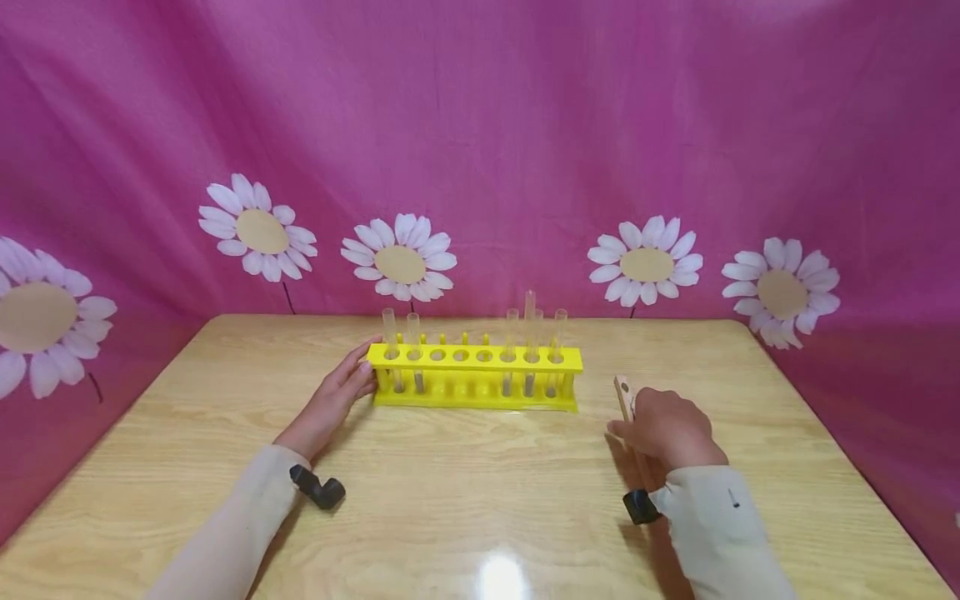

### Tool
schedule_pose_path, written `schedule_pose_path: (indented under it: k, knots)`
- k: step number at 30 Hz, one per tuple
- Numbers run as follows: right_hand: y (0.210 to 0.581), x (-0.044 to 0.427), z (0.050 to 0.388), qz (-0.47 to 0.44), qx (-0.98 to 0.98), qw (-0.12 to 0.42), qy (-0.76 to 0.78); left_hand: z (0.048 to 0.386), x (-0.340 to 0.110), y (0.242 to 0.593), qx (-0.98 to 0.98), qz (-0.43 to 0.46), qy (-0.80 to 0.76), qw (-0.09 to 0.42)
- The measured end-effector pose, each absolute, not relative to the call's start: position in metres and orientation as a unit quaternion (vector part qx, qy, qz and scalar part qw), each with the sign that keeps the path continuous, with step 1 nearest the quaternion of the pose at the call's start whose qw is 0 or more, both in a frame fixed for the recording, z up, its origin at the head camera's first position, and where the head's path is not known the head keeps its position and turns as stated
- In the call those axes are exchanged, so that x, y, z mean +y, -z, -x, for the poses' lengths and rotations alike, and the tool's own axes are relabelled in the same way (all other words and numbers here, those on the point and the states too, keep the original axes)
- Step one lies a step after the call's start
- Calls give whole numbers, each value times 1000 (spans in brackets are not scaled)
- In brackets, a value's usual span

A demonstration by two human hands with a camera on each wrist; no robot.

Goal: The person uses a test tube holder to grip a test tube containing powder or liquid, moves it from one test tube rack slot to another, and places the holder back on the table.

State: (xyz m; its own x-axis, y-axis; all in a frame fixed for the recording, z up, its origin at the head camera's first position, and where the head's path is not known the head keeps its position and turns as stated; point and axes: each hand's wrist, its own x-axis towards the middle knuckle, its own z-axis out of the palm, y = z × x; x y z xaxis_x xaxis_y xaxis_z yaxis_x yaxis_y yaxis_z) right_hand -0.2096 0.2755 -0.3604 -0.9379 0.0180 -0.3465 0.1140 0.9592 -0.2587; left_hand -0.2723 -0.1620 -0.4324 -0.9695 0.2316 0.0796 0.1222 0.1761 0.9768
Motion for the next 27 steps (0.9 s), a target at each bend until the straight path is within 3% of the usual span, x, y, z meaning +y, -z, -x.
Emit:
schedule_pose_path:
  k: [15,27]
  knots:
    - [366,273,216,-40,986,127,95,276,-161,432,765,-108,-634,36]
    - [368,273,216,-53,986,131,87,273,-161,433,764,-106,-634,43]
